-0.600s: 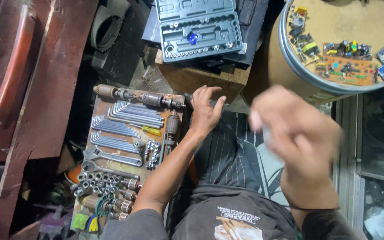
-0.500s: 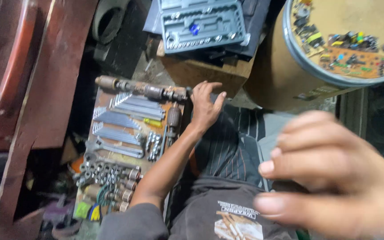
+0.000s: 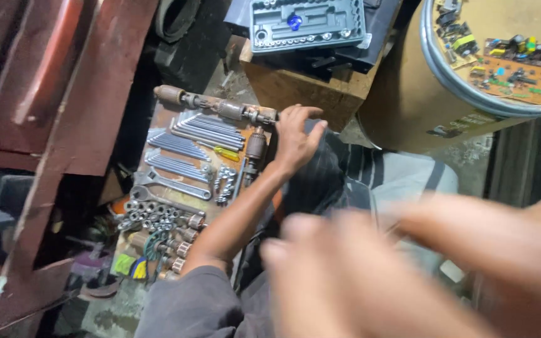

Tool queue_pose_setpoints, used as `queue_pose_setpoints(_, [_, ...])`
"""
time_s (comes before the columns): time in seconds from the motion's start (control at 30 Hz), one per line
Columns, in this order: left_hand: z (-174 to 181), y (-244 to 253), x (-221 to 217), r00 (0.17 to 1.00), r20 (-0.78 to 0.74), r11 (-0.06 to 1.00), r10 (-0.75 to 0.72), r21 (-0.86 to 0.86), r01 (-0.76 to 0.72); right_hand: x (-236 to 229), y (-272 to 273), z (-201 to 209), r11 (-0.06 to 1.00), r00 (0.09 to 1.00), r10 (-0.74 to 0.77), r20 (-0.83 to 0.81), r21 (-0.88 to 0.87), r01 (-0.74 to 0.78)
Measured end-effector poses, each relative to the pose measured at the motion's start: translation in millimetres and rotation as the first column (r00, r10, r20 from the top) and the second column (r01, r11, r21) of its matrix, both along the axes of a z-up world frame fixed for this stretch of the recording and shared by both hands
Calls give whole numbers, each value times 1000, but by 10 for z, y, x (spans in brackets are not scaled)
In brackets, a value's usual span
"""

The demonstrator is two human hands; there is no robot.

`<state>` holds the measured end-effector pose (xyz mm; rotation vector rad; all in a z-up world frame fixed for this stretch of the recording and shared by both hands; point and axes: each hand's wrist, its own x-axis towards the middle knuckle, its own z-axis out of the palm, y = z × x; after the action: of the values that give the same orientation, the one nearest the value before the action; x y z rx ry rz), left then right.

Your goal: The person picks up small metal sockets from a wooden workbench, rotates them in their hands, and places them into designated slots in a black plastic tool case. The person repeats this process for several sockets, organizing them by size within the case.

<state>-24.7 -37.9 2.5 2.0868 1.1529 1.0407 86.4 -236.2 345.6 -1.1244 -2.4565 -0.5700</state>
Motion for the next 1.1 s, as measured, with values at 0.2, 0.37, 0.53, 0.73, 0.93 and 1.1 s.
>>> queue_pose_setpoints(0.2, [-118,194,-381,990,-128,990,52,136,-34,-357,990,-745,992,973,124,196,-6,-125])
queue_pose_setpoints(0.37, [123,168,-1429,984,-158,995,-86,27,92,-341,1590,-2034,903,961,209,-183,-342,-262])
queue_pose_setpoints(0.53, [64,-35,-2125,957,-289,921,-29,-379,-87,-704,1713,-2840,804,907,22,-420,-532,-266])
queue_pose_setpoints(0.73, [-315,-375,-2741,955,-284,860,85,-462,-214,-1202,1794,-3513,682,946,-124,-300,-718,-138])
queue_pose_setpoints(0.93, [-1393,-553,-2929,937,-234,882,260,-336,-329,-1495,1903,-4483,680,983,-96,-156,-732,-50])
queue_pose_setpoints(1.1, [-1808,-518,-2749,891,-377,914,252,-209,-347,-1692,1893,-4643,713,972,-85,-219,-695,-94])
